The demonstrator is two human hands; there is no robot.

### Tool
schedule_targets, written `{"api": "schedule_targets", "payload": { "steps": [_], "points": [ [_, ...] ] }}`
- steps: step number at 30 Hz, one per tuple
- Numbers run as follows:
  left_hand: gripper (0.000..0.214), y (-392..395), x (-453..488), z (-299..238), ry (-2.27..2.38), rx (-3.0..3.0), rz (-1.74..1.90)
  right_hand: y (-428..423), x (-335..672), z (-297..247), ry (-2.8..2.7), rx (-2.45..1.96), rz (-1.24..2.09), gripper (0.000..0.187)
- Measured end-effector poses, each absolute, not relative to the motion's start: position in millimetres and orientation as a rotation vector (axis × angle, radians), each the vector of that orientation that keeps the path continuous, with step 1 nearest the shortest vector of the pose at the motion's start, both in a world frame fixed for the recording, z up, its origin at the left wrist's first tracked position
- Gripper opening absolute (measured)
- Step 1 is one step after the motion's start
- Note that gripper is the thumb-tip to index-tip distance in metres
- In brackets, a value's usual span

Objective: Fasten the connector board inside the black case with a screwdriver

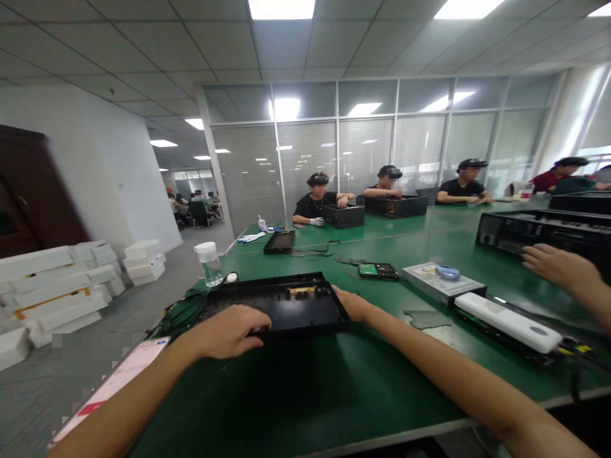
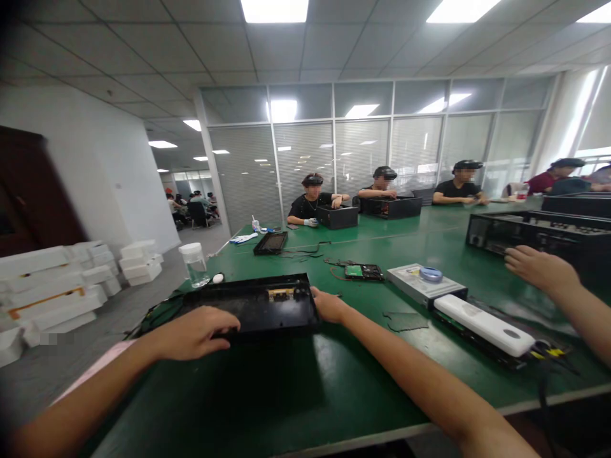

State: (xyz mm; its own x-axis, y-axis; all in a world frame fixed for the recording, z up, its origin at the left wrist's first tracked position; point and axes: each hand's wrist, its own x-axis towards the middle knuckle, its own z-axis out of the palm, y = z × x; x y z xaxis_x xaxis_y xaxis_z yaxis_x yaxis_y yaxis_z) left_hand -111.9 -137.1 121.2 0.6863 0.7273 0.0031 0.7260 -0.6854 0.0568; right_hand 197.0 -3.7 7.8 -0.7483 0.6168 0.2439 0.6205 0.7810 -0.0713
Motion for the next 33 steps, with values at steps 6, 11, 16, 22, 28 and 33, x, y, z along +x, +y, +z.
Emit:
{"api": "schedule_targets", "payload": {
  "steps": [6,11,16,22,28,33],
  "points": [
    [0.022,-173.9,-114.3,85.3,1.176,2.751,-0.001,5.7,239.1,4.3,-2.733,-1.019,-0.377,0.049],
    [0.021,-171.4,-111.9,64.5,1.241,2.689,-0.084,16.7,277.7,9.6,-2.547,-1.136,-0.289,0.027],
    [0.042,-118.2,-107.5,56.7,1.31,2.539,-0.146,7.3,261.6,6.9,-2.405,-1.237,0.07,0.042],
    [0.045,-36.1,-100.2,41.5,1.478,2.821,0.19,-15.0,214.6,1.1,-2.559,-1.231,0.374,0.048],
    [0.022,-26.5,-93.7,27.8,1.607,2.864,-0.119,-26.2,204.9,-1.5,-2.613,-1.177,0.258,0.042],
    [0.025,-46.7,-79.2,44.0,1.721,2.822,-0.343,-30.1,205.6,3.3,-2.671,-1.018,0.46,0.048]
  ]
}}
